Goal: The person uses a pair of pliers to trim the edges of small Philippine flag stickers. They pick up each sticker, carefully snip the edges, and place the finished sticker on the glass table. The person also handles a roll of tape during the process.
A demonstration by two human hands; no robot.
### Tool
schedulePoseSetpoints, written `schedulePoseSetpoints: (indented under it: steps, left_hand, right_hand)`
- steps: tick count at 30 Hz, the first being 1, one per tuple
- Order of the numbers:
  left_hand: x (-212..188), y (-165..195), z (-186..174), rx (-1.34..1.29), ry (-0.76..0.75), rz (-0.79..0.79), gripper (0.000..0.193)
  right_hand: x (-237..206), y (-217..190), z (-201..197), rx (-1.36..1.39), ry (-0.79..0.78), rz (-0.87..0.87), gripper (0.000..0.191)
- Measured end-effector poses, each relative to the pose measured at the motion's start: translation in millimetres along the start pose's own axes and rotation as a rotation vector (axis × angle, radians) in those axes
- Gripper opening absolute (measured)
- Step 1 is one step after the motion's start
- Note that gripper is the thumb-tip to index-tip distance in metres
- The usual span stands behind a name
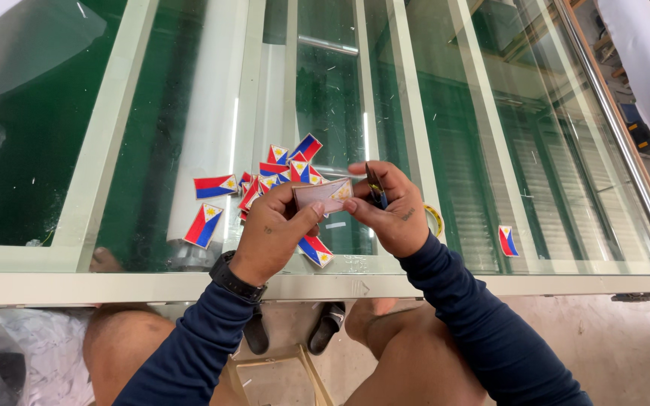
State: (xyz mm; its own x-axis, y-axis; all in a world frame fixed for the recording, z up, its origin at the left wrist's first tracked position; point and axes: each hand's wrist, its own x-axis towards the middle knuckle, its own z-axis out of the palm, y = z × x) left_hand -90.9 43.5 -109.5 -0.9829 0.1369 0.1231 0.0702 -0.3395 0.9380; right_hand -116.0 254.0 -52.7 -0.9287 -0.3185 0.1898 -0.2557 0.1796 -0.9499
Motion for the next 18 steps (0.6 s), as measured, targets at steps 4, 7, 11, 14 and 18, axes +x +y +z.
schedulePoseSetpoints:
  steps: [4, 7, 11, 14, 18]
  left_hand:
    - [0.3, -0.7, 2.7, 0.037, 0.047, -0.020, 0.032]
    - [1.9, -1.4, 5.2, 0.012, 0.053, -0.020, 0.031]
    - [3.1, -7.2, 11.7, -0.104, 0.043, -0.001, 0.026]
    - [2.3, -10.8, 12.9, -0.124, 0.012, 0.017, 0.021]
    - [0.8, -11.3, 14.2, -0.103, -0.017, 0.032, 0.018]
  right_hand:
    - [-2.2, -5.7, -3.0, 0.050, -0.004, 0.039, 0.052]
    - [-2.2, -3.0, -5.5, 0.087, -0.015, 0.038, 0.052]
    - [2.6, 5.5, -5.4, 0.127, 0.123, 0.074, 0.045]
    - [9.1, 5.2, -12.4, 0.393, 0.242, -0.043, 0.025]
    - [4.6, -1.1, -22.1, 0.618, -0.022, 0.177, 0.036]
